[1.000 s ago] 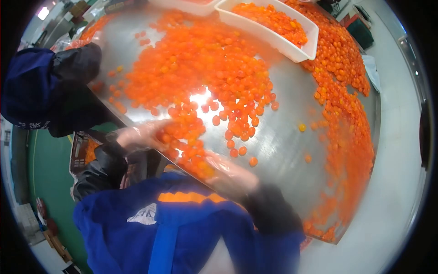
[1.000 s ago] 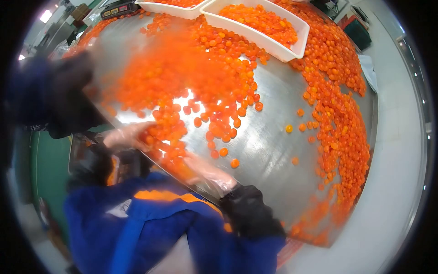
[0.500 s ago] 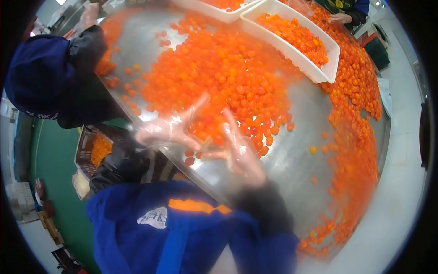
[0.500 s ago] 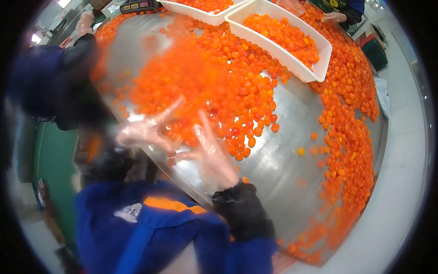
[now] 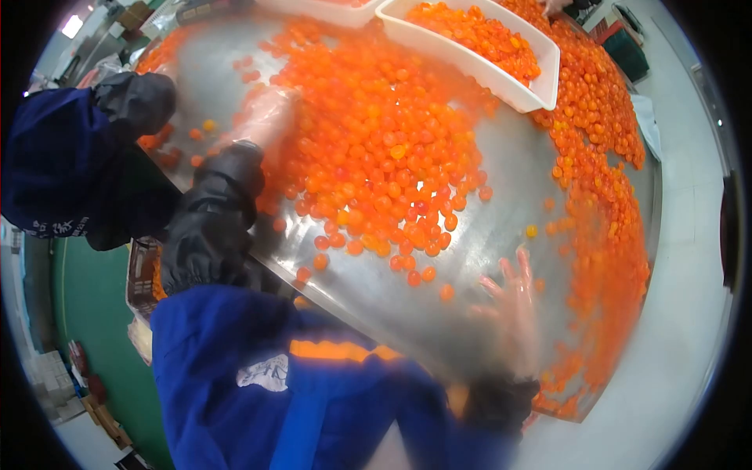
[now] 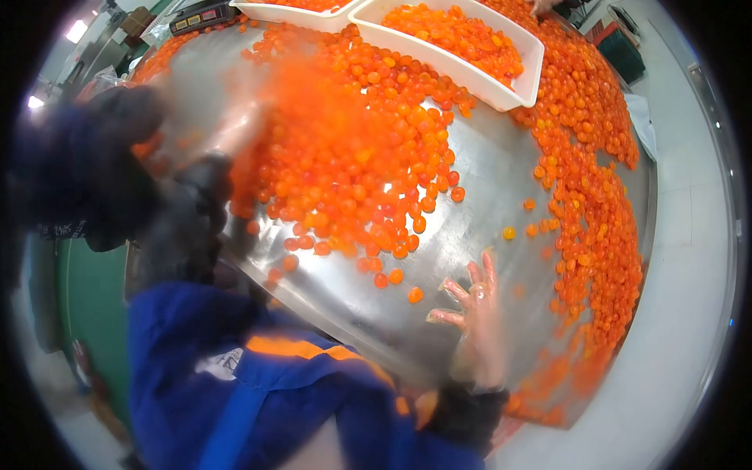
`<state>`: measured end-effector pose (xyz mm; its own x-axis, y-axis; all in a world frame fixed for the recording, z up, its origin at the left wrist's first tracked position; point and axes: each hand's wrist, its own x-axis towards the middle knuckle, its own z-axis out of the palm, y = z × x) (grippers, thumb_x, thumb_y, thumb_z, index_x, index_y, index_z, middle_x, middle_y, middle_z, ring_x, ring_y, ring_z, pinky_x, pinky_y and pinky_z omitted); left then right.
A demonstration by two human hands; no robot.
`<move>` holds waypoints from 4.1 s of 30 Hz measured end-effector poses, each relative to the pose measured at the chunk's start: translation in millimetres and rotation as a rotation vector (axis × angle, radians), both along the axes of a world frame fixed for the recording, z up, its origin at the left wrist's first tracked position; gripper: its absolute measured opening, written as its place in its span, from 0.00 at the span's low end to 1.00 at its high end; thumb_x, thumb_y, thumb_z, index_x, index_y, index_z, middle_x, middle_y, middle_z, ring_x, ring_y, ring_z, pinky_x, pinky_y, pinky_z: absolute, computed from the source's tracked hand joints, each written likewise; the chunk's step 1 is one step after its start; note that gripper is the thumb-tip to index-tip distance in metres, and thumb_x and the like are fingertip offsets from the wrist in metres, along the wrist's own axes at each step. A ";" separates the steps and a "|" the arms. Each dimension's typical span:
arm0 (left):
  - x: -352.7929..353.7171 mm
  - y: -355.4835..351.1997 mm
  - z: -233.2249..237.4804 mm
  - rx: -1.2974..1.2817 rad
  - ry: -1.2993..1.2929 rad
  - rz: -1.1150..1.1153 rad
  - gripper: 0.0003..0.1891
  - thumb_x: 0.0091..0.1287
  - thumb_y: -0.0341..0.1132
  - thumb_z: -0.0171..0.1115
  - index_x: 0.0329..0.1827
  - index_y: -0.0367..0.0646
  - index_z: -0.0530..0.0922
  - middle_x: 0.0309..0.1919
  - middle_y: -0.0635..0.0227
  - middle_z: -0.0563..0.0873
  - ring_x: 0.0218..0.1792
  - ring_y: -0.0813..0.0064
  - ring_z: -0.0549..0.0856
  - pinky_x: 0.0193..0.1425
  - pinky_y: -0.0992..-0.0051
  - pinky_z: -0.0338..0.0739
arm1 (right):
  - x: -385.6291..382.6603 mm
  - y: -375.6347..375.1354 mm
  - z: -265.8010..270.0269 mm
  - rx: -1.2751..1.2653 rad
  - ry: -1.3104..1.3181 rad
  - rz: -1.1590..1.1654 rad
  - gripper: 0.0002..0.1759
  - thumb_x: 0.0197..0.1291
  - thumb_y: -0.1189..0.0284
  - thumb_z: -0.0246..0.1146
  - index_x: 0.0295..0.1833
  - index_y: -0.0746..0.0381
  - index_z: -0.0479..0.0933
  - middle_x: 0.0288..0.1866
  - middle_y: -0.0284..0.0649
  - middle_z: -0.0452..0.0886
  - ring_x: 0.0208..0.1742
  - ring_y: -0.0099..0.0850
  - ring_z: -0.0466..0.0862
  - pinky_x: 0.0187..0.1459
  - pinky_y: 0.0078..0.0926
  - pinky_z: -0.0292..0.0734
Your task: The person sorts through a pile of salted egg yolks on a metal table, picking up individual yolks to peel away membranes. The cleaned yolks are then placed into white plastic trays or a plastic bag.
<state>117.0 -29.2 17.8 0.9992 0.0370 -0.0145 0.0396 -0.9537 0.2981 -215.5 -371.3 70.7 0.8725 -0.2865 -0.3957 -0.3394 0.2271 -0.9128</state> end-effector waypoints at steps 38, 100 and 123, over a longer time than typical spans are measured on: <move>-189.3 -49.4 62.3 -0.175 -0.270 -0.795 0.18 0.55 0.31 0.75 0.50 0.53 0.85 0.35 0.64 0.88 0.37 0.58 0.88 0.37 0.64 0.81 | 97.8 111.0 -19.2 -0.624 -0.587 0.285 0.08 0.57 0.79 0.68 0.43 0.64 0.85 0.37 0.43 0.87 0.34 0.33 0.88 0.37 0.28 0.81; -132.9 -67.2 27.6 -0.358 -0.073 -0.914 0.11 0.66 0.37 0.71 0.48 0.45 0.86 0.41 0.60 0.90 0.44 0.56 0.88 0.47 0.63 0.81 | 77.3 50.4 -36.7 -0.538 -0.545 0.078 0.07 0.56 0.83 0.68 0.41 0.63 0.83 0.40 0.44 0.88 0.40 0.36 0.89 0.44 0.29 0.82; -196.5 -89.6 74.8 -0.394 0.345 -0.803 0.09 0.63 0.37 0.67 0.43 0.47 0.79 0.28 0.59 0.81 0.33 0.57 0.81 0.36 0.59 0.75 | 65.8 65.2 -0.7 -0.784 -0.663 0.309 0.11 0.56 0.80 0.68 0.46 0.61 0.83 0.42 0.44 0.86 0.41 0.47 0.86 0.43 0.39 0.82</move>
